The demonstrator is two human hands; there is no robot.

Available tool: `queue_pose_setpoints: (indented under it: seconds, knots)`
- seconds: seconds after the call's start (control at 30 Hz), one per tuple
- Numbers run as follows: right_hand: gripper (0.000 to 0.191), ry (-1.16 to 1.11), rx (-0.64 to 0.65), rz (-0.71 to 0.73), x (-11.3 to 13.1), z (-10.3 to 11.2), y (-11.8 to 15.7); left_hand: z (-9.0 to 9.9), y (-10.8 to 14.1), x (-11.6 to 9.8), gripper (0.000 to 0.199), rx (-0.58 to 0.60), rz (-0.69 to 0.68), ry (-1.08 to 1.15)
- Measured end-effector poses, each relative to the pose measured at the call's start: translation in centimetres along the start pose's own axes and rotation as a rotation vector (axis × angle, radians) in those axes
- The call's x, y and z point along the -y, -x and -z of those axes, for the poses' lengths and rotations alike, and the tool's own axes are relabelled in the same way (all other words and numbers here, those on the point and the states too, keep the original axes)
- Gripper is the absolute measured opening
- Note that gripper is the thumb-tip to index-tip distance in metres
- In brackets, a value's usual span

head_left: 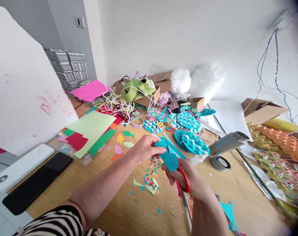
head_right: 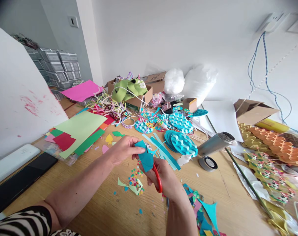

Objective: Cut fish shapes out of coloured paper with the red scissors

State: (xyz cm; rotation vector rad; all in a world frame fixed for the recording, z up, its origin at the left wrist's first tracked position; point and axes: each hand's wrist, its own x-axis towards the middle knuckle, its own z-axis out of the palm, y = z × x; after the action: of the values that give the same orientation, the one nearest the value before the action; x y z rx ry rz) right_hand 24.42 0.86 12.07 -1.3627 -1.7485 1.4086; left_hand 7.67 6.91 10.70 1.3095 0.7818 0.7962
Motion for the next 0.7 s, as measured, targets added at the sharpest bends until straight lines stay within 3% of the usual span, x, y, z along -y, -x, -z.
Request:
queue_pose_setpoints:
  seconds: [0.27, 0.7]
  knots:
    - [0.03, -0.032, 0.03, 0.067, 0.06, 0.08, 0.01, -0.02, 0.1, -0.18, 0.021, 0.022, 0.001, 0.01]
    - [0.024, -0.022, 0.018, 0.057, -0.37, 0.07, 0.04, -0.03, -0.04, 0.13, 0.022, 0.012, 0.003, -0.004]
